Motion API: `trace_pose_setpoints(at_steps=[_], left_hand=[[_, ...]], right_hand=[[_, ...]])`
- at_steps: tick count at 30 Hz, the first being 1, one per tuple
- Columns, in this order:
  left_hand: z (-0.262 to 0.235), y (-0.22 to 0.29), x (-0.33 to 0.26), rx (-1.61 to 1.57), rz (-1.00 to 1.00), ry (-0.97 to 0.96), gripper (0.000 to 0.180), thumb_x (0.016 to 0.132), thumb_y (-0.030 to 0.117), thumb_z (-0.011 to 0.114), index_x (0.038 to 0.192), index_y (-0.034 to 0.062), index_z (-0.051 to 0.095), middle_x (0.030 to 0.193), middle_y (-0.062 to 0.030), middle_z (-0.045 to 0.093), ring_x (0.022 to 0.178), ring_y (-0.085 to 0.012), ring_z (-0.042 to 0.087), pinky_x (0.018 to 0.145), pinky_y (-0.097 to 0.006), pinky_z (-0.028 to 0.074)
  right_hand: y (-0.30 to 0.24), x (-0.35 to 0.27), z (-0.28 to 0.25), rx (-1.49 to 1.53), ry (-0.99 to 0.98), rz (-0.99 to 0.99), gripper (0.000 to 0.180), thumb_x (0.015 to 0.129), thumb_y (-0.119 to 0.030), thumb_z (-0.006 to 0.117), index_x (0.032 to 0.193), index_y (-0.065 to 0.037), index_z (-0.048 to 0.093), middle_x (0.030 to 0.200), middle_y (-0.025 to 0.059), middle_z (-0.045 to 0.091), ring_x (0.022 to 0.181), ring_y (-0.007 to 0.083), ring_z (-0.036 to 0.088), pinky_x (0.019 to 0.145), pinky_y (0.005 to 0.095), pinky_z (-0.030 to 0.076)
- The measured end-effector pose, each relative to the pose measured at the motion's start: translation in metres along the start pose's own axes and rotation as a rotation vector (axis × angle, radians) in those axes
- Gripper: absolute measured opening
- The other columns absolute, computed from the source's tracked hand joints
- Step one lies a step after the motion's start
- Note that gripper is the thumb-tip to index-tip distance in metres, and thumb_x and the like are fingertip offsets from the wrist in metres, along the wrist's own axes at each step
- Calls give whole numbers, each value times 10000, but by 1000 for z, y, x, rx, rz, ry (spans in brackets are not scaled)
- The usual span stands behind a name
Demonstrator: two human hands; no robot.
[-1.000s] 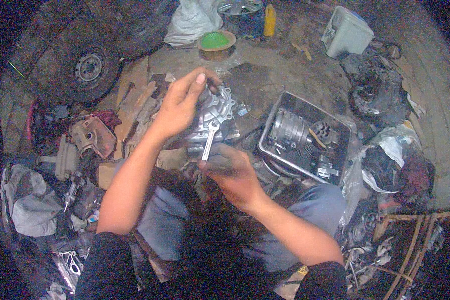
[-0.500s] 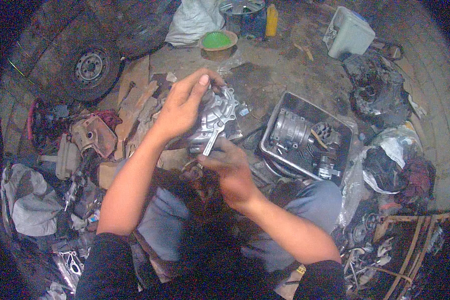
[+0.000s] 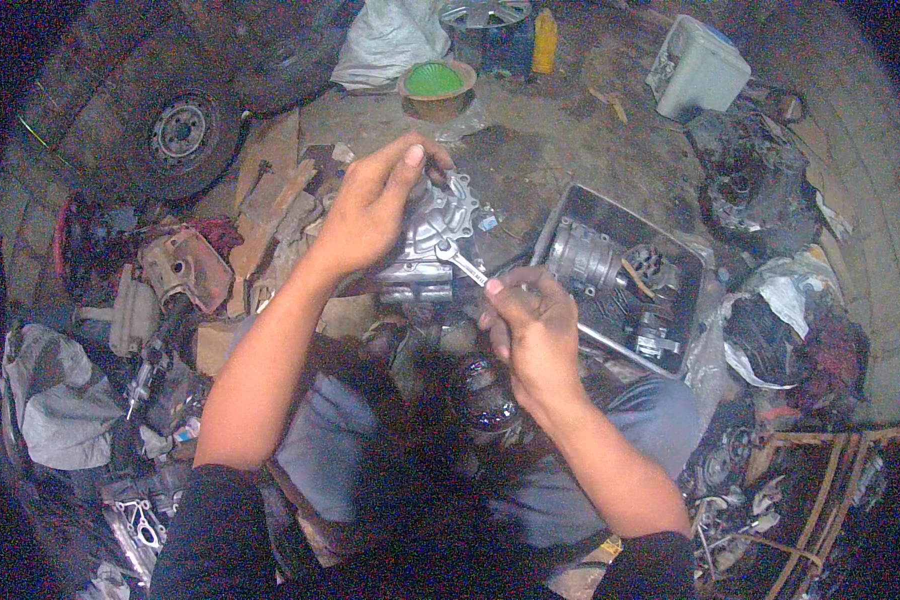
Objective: The person uses a wrench to tighten bolts on a metallic engine component while sitting on the floor. The person holds the part steady with one hand and turns the wrench with the other.
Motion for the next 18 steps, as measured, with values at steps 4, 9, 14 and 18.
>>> trace_pose_setpoints(at_steps=[4, 9, 14, 18], left_hand=[[0, -3, 1, -3, 3, 9, 472, 1100, 372, 374, 1039, -9, 646, 952, -125, 681, 942, -216, 638, 906, -353, 478], [1, -2, 0, -11, 5, 9, 465, 1102, 361, 374, 1038, -13, 643, 949, -120, 680, 940, -210, 637, 910, -351, 477], [1, -5, 0, -32, -21, -5, 465, 1103, 367, 382, 1041, -13, 643, 964, -120, 682, 954, -210, 639, 921, -350, 477], [0, -4, -1, -38, -11, 5, 454, 1102, 362, 398, 1046, -14, 646, 977, -123, 685, 966, -208, 639, 926, -350, 477]], right_hand=[[-12, 15, -8, 14, 65, -37, 204, 924, -126, 720, 1024, -32, 569, 725, 99, 643, 438, 97, 453, 393, 246, 289], [-19, 34, -4, 50, 113, -116, 215, 917, -116, 721, 1057, -42, 576, 743, 81, 637, 473, 108, 476, 417, 237, 315], [-29, 53, 5, -59, 188, -124, 289, 917, -105, 711, 1158, -5, 587, 764, 30, 614, 604, 98, 540, 487, 245, 367], [-38, 66, 22, -114, 162, -233, 368, 920, -130, 707, 1216, 55, 589, 834, 46, 668, 668, 115, 590, 575, 269, 458]])
Point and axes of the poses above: each hand's wrist, its own x-axis towards the middle knuckle, its own z-axis out of the palm, y = z × x, the point moved 8 cm from there along x, towards the middle knuckle
